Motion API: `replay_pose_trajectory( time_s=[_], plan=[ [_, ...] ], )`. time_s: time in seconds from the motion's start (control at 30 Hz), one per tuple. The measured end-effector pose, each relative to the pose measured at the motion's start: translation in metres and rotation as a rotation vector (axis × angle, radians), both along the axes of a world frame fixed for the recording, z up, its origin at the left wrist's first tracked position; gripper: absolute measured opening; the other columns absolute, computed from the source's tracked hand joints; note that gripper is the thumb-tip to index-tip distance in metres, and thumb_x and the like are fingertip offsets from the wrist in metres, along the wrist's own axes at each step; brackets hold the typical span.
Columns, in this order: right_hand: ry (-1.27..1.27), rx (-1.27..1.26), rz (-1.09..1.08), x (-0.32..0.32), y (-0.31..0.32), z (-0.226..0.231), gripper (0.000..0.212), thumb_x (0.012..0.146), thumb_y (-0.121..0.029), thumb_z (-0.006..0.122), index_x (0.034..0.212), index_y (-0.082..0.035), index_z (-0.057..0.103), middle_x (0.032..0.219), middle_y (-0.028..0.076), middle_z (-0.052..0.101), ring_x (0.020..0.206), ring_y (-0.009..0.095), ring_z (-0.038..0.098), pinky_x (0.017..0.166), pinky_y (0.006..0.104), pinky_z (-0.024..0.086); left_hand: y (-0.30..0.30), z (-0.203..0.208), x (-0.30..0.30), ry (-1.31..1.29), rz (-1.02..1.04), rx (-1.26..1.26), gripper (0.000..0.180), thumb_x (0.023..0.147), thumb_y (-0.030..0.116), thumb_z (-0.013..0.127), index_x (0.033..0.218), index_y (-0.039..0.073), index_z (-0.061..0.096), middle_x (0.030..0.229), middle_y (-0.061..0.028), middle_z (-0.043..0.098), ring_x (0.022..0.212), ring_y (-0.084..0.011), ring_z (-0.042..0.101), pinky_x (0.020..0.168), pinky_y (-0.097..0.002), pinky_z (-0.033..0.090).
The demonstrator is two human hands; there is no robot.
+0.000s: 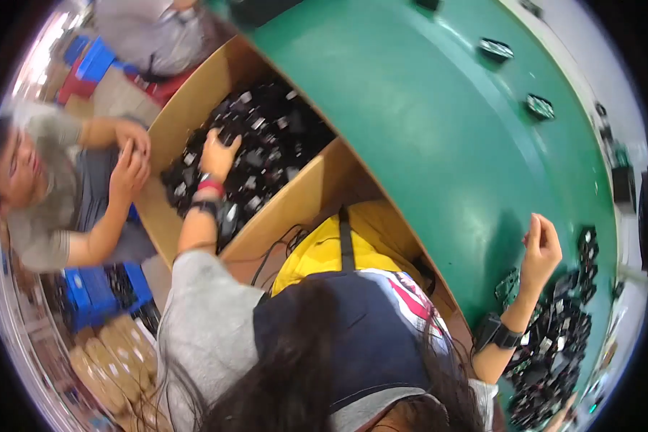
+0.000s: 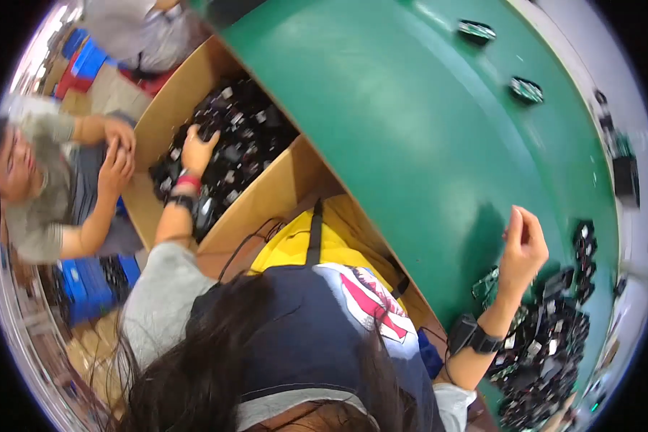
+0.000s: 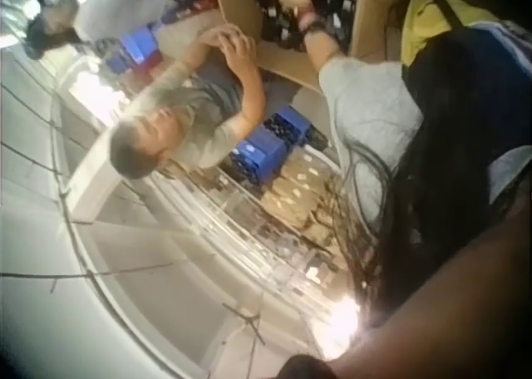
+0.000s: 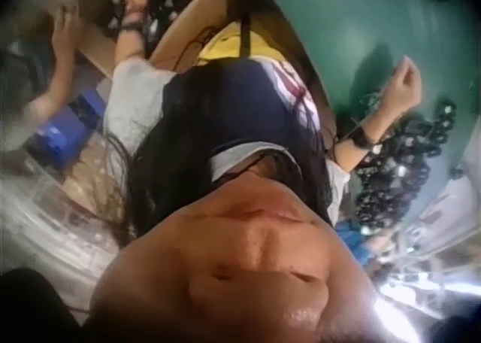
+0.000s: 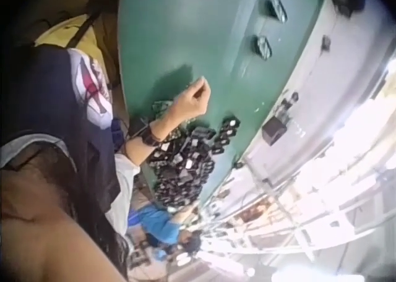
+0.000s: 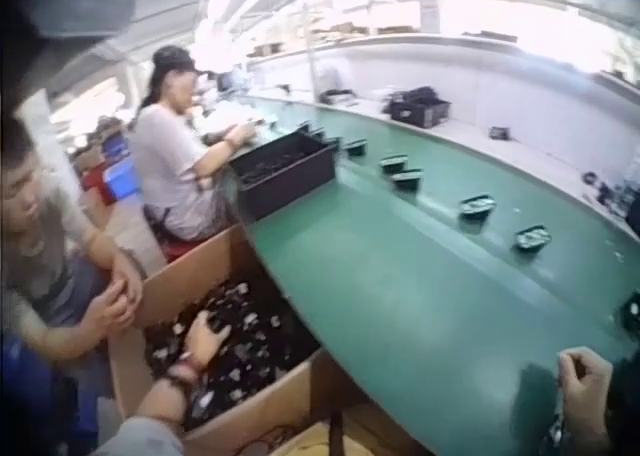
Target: The person picks up a circuit board and a plastic housing, connects a wire to the board, and presses the board into the housing. They then place the assembled unit on the workbench and reach into a bin to retrieve another circuit board.
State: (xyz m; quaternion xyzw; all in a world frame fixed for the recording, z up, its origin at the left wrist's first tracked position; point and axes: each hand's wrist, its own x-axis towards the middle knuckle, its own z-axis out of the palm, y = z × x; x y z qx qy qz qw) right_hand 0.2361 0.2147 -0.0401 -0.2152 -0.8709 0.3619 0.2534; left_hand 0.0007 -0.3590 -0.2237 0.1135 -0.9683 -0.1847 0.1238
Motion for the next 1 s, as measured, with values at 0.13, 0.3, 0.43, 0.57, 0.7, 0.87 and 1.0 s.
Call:
replay_pose_trajectory(
  time_s=[0.13, 0.3, 0.43, 0.57, 0.7, 0.87, 1.0],
  plan=[
    [-0.012, 0.147, 0.033, -0.014, -0.015, 0.006, 0.015, 0.09, -0.012, 0.064, 0.093, 0.002, 0.068, 0.068, -0.001, 0.058, 0.061, 0.005, 0.049, 0.055, 0.0215, 0.04, -0.028, 0.042, 0.006, -0.247, -0.362, 0.293, 0.068, 0.073, 0.035, 0.078, 0.126, 0.001, 0.053, 0.113, -0.0231, 0.064, 0.105, -0.0326, 0.063, 0.09, -0.0384, 0.049],
    [0.05, 0.064, 0.09, -0.011, -0.017, 0.018, 0.01, 0.086, -0.01, 0.068, 0.091, 0.0, 0.068, 0.075, 0.007, 0.066, 0.059, 0.01, 0.054, 0.053, 0.0244, 0.043, 0.001, 0.161, -0.04, -0.476, -0.264, -0.294, 0.067, 0.07, 0.022, 0.079, 0.128, -0.002, 0.053, 0.123, -0.0239, 0.06, 0.112, -0.0363, 0.059, 0.097, -0.0405, 0.045],
    [0.276, 0.134, 0.028, -0.001, -0.028, 0.024, 0.007, 0.084, -0.006, 0.069, 0.089, -0.001, 0.069, 0.074, 0.007, 0.067, 0.059, 0.013, 0.059, 0.053, 0.0265, 0.046, 0.231, 0.289, -0.022, 0.048, -1.04, 0.14, 0.046, 0.08, 0.005, 0.068, 0.124, 0.0, 0.057, 0.109, -0.0142, 0.066, 0.103, -0.0281, 0.062, 0.09, -0.0337, 0.047],
    [0.59, 0.643, -0.054, 0.026, -0.012, 0.039, 0.007, 0.083, -0.006, 0.069, 0.086, 0.0, 0.069, 0.077, 0.011, 0.071, 0.063, 0.02, 0.066, 0.059, 0.0272, 0.053, 0.416, 0.288, 0.023, 0.327, -1.751, 0.087, 0.029, 0.081, 0.003, 0.065, 0.11, 0.008, 0.064, 0.104, -0.0134, 0.066, 0.097, -0.0281, 0.063, 0.086, -0.0358, 0.049],
    [1.108, 0.566, -0.361, 0.039, 0.026, 0.042, 0.015, 0.09, -0.01, 0.063, 0.094, 0.004, 0.065, 0.078, 0.013, 0.069, 0.053, 0.014, 0.058, 0.047, 0.0232, 0.047, 0.52, 0.237, 0.087, 0.169, -2.403, -0.042, 0.034, 0.083, 0.007, 0.062, 0.116, 0.011, 0.059, 0.113, -0.0085, 0.058, 0.103, -0.0301, 0.057, 0.085, -0.0385, 0.051],
    [1.157, 0.53, -0.311, 0.06, 0.034, 0.066, 0.03, 0.096, -0.018, 0.055, 0.102, 0.011, 0.058, 0.065, 0.011, 0.06, 0.047, 0.011, 0.052, 0.045, 0.0212, 0.043, 0.566, 0.191, 0.12, 0.051, -2.539, 0.177, 0.026, 0.081, 0.014, 0.069, 0.106, 0.011, 0.062, 0.12, -0.0056, 0.057, 0.105, -0.0291, 0.054, 0.087, -0.0382, 0.048],
    [0.944, 0.66, -0.362, 0.048, 0.034, 0.056, 0.025, 0.099, -0.016, 0.046, 0.097, 0.007, 0.054, 0.052, 0.005, 0.045, 0.043, 0.012, 0.04, 0.038, 0.0238, 0.035, 0.576, 0.176, 0.119, 0.067, -2.559, 0.175, 0.02, 0.08, 0.019, 0.07, 0.095, 0.008, 0.062, 0.119, -0.0081, 0.057, 0.103, -0.0301, 0.054, 0.089, -0.0403, 0.047]
  ],
)
